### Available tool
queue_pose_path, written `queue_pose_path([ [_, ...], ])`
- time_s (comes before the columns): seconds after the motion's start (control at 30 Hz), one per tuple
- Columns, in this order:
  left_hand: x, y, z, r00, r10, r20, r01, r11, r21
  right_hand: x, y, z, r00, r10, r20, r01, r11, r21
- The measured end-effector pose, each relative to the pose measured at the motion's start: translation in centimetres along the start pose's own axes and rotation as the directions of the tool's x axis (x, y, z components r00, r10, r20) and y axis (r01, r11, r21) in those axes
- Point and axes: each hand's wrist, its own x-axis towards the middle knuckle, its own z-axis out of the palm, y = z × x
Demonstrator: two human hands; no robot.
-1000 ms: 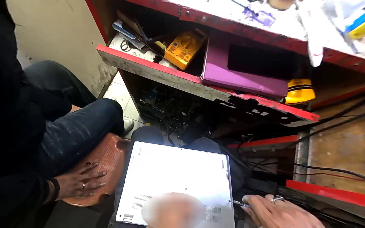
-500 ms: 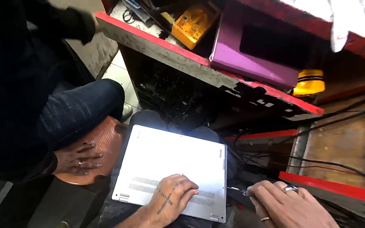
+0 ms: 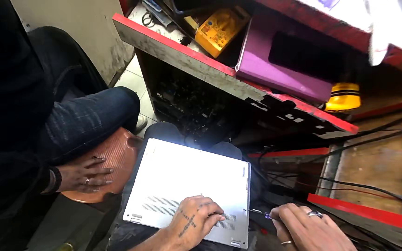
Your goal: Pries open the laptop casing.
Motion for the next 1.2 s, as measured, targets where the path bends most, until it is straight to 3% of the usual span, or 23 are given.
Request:
queue_pose_path([
  [0.13, 0.5, 0.2, 0.6, 1.0, 0.014, -0.024, -0.015, 0.998, -0.059, -0.2, -0.6, -1.3, 1.0, 0.012, -0.003, -0.011, 0.997, 0.073],
  [0.23, 0.8, 0.9, 0.7, 0.988, -0.151, 0.026, 0.151, 0.939, -0.308, -0.3, -1.1, -2.0, 1.0, 0.011, -0.01, -0.009, 0.985, 0.172],
  [0.27, 1.0, 1.4, 0.5, 0.956, -0.276, 0.096, 0.288, 0.831, -0.476, -0.2, -1.3, -2.2, 1.0, 0.005, -0.016, -0.001, 0.98, 0.197],
  [0.3, 1.3, 1.9, 0.3, 0.903, -0.387, 0.186, 0.41, 0.647, -0.643, -0.1, -1.6, -2.3, 1.0, -0.003, -0.026, 0.008, 0.976, 0.219],
  [0.37, 1.6, 2.8, 0.0, 0.788, -0.517, 0.333, 0.511, 0.249, -0.823, 0.1, -2.1, -2.4, 0.999, -0.016, -0.044, 0.026, 0.968, 0.249],
  [0.4, 1.6, 3.0, -0.1, 0.756, -0.531, 0.382, 0.515, 0.122, -0.849, 0.3, -2.4, -2.5, 0.998, -0.021, -0.052, 0.034, 0.965, 0.26],
  [0.47, 1.5, 3.2, -0.4, 0.752, -0.514, 0.413, 0.496, 0.029, -0.868, 0.6, -2.8, -2.4, 0.998, -0.03, -0.061, 0.045, 0.96, 0.275],
  [0.6, 1.1, 3.3, -1.1, 0.763, -0.591, 0.261, 0.432, 0.166, -0.887, 1.4, -3.5, -2.2, 0.989, -0.024, -0.148, 0.071, 0.945, 0.32],
  [0.73, 0.2, 1.7, -4.1, 0.666, -0.745, -0.024, 0.348, 0.339, -0.874, 3.5, -4.0, -0.9, 0.967, 0.015, -0.254, 0.08, 0.928, 0.363],
  [0.83, -0.6, 1.1, -6.7, 0.606, -0.787, -0.116, 0.333, 0.383, -0.861, 5.2, -4.8, 1.8, 0.955, -0.02, -0.297, 0.118, 0.941, 0.317],
  [1.03, -2.5, 0.5, -8.2, 0.669, -0.735, -0.106, 0.322, 0.416, -0.851, 6.4, -5.7, 3.2, 0.954, -0.054, -0.296, 0.141, 0.949, 0.282],
  [1.2, -2.8, 0.6, -8.2, 0.651, -0.758, -0.039, 0.339, 0.337, -0.878, 6.8, -5.7, 3.4, 0.956, -0.059, -0.287, 0.134, 0.959, 0.249],
])
